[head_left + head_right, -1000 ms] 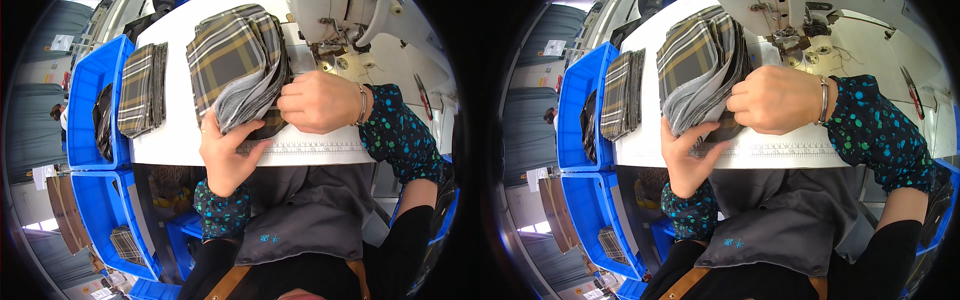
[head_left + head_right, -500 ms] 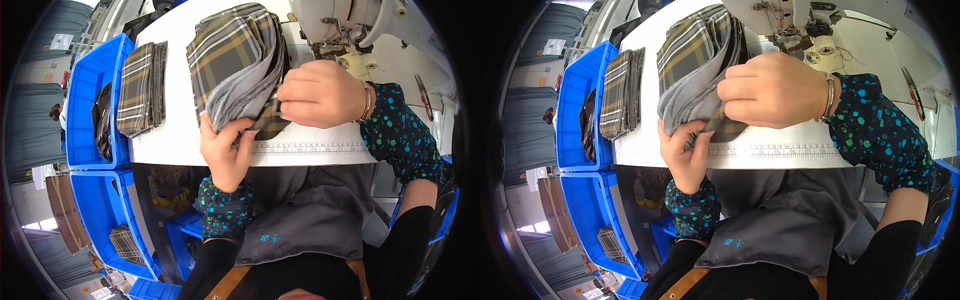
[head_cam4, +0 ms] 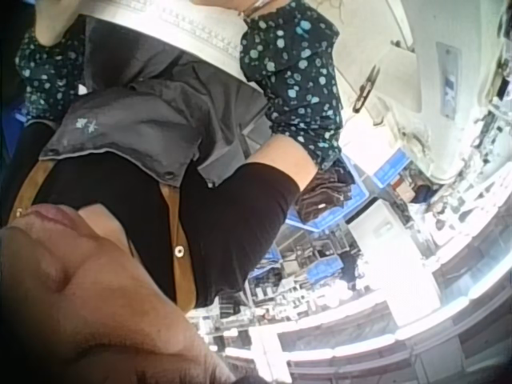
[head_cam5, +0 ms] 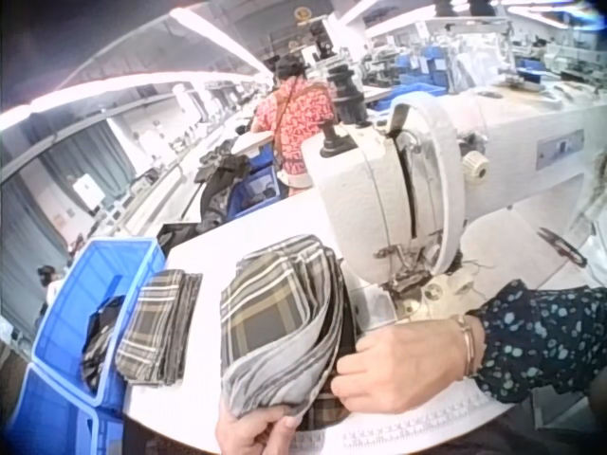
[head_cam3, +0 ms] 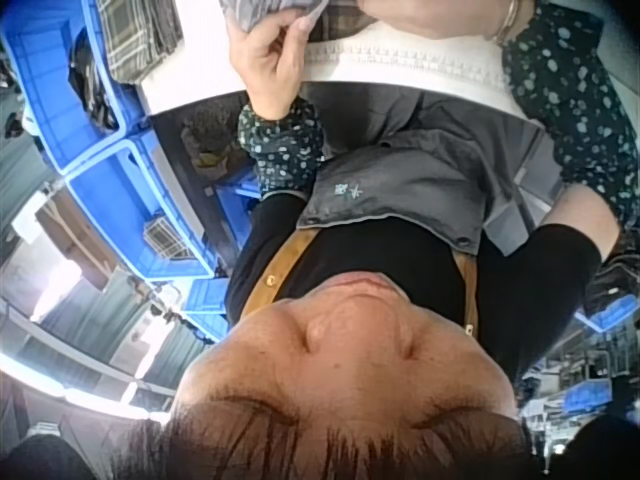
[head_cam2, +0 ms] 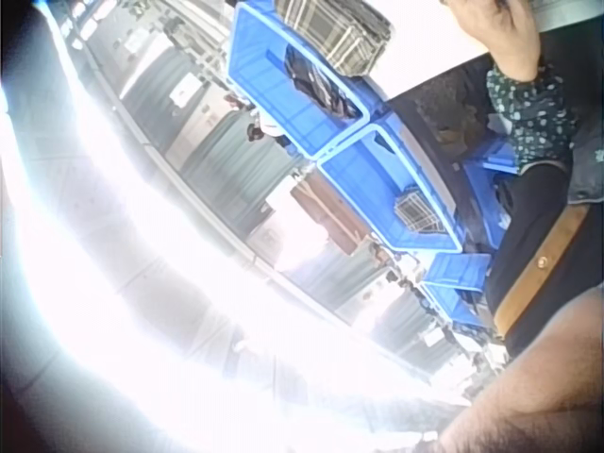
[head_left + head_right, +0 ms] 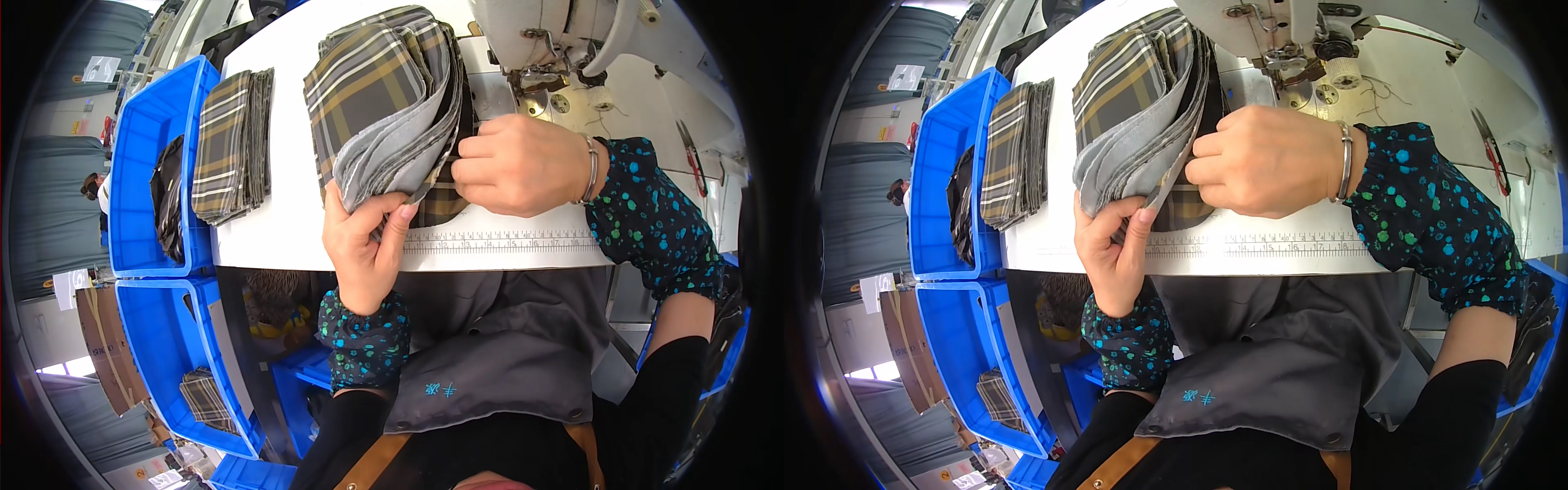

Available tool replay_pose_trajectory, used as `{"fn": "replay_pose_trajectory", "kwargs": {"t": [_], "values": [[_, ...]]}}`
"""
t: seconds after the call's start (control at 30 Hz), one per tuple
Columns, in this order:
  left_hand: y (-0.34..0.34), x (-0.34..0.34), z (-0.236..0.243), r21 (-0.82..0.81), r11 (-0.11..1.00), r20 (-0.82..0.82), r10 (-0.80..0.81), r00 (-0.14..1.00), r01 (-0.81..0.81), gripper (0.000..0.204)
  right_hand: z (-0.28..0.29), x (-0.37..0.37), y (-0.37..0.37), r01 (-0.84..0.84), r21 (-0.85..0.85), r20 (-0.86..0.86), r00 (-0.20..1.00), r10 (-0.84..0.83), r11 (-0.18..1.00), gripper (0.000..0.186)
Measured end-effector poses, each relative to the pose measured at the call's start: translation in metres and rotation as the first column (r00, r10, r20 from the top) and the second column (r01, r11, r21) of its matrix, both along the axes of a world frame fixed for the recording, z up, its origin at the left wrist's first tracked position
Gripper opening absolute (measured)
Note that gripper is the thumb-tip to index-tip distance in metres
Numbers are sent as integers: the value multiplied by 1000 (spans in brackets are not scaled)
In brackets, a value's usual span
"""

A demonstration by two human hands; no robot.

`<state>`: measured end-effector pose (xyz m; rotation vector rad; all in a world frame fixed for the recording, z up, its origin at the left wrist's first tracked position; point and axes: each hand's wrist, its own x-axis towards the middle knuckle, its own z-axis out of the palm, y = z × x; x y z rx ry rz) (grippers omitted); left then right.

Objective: The person picks up plaid fabric pouches from a blue bin and places them on a sewing machine. They align the zipper edges and sew along the seam, then place the finished pouch into a bin. The process is repeated for multiple pouches.

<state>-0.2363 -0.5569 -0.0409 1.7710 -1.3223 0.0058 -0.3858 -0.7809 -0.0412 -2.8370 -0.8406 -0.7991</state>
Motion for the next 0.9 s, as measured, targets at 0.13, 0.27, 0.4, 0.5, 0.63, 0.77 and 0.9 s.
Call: {"fn": "replay_pose_trajectory", "kwargs": {"t": [0.13, 0.27, 0.4, 0.5, 0.63, 0.77, 0.9], "values": [[-2, -1, -1, -18, 1000, 46, -11, 999, 12, 9, -4, 0, 6, -14, -33, 72, 997, 16, 999, 16], [0, 0, -1, -17, 1000, -26, -17, 1000, 17, 10, -5, -1, 18, -50, -66, 88, 995, 56, 997, 14], [-1, -1, -3, -24, 1000, -42, -11, 999, 10, 14, -3, -4, 22, -37, -40, 52, 998, 39, 998, 12], [0, 0, -2, -20, 1000, -16, 2, 1000, -2, 15, -2, -1, 20, -42, 28, -24, 999, 43, 999, 11], [-1, 3, -4, -17, 1000, -2, -12, 1000, 12, 15, -8, 2, 21, 31, 175, -111, 994, -12, 984, 11], [-1, 4, -3, -27, 999, -3, -27, 1000, 27, 16, -10, 2, 24, 80, 354, -151, 988, -28, 932, 10], [-1, 5, -1, -10, 999, -3, -33, 999, 33, 16, -5, 5, 29, 121, 424, -91, 992, -91, 897, 11]]}}
